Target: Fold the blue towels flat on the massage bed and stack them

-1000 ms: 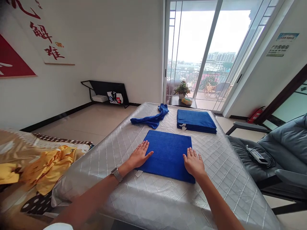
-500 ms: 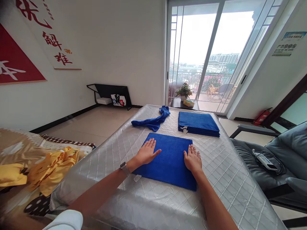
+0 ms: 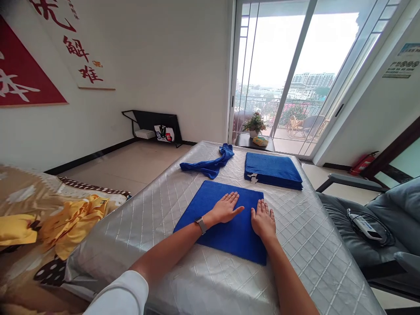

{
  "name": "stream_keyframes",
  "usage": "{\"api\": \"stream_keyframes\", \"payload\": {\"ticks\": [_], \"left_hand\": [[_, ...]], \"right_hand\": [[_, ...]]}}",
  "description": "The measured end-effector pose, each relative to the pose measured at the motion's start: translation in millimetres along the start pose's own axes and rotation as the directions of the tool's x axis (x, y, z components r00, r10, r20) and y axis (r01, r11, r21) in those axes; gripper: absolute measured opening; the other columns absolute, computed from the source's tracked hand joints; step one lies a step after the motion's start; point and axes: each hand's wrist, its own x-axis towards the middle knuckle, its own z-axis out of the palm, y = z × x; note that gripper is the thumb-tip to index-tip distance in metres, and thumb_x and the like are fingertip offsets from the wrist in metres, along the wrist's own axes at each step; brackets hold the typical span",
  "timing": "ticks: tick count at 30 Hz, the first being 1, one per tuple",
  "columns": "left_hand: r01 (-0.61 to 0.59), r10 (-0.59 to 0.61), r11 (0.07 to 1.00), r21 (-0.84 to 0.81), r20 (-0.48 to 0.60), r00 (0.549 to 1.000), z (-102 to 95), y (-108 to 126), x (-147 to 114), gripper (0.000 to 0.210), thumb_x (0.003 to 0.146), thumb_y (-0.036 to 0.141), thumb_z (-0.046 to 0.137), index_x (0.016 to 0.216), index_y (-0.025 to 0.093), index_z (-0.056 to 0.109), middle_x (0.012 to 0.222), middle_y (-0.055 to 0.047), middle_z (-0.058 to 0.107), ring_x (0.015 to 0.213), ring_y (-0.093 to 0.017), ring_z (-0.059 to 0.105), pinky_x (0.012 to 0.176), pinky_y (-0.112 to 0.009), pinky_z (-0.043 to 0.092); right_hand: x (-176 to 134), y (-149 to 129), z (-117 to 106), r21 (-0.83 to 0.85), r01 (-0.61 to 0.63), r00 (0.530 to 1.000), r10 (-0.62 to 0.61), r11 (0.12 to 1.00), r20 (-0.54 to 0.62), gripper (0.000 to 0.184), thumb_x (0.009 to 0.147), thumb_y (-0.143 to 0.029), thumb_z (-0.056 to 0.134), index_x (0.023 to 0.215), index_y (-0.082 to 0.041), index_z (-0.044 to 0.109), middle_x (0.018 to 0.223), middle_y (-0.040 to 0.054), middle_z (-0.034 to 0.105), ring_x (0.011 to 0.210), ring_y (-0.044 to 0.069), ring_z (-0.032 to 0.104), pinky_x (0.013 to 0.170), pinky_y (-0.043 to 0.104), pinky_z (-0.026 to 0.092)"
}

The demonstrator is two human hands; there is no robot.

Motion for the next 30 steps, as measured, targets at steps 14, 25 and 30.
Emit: {"api": "stream_keyframes", "payload": {"ticks": [14,25,30], "left_hand": [[0.31,-0.309,0.951,0.014,-0.048,0.95,-20.5,-116.5,-37.7,0.094,0.099,0.071,0.01,0.156,-0.001,0.027,0.165,-0.021,0.021,0.154,-0.028,0.016,0.125,-0.043,0.016],[0.297,-0.295,0.954,0.026,-0.077,0.952,-15.8,-117.6,-37.6,0.093,0.099,0.071,0.009,0.156,0.0,0.029,0.164,-0.021,0.025,0.154,-0.029,0.019,0.125,-0.044,0.018],[0.291,-0.287,0.955,0.047,-0.086,0.954,-15.2,-118.0,-37.7,0.093,0.099,0.071,0.008,0.155,0.0,0.03,0.163,-0.021,0.026,0.153,-0.028,0.021,0.125,-0.043,0.018]], "right_hand": [[7.9,3.7,-6.4,-0.02,-0.004,0.994,0.007,1.0,0.105,0.068,0.103,-0.042,0.013,0.162,-0.008,0.017,0.169,0.008,0.013,0.155,0.021,0.015,0.124,0.044,0.015],[54.9,-2.3,-13.6,0.026,-0.015,1.0,0.015,1.0,0.025,0.068,0.103,-0.041,0.012,0.161,-0.007,0.021,0.168,0.0087,0.019,0.154,0.022,0.016,0.124,0.042,0.013],[56.2,2.8,4.6,0.069,-0.016,1.0,0.017,0.997,-0.017,0.068,0.103,-0.041,0.012,0.161,-0.008,0.02,0.169,0.0082,0.018,0.155,0.018,0.014,0.125,0.04,0.011]]}}
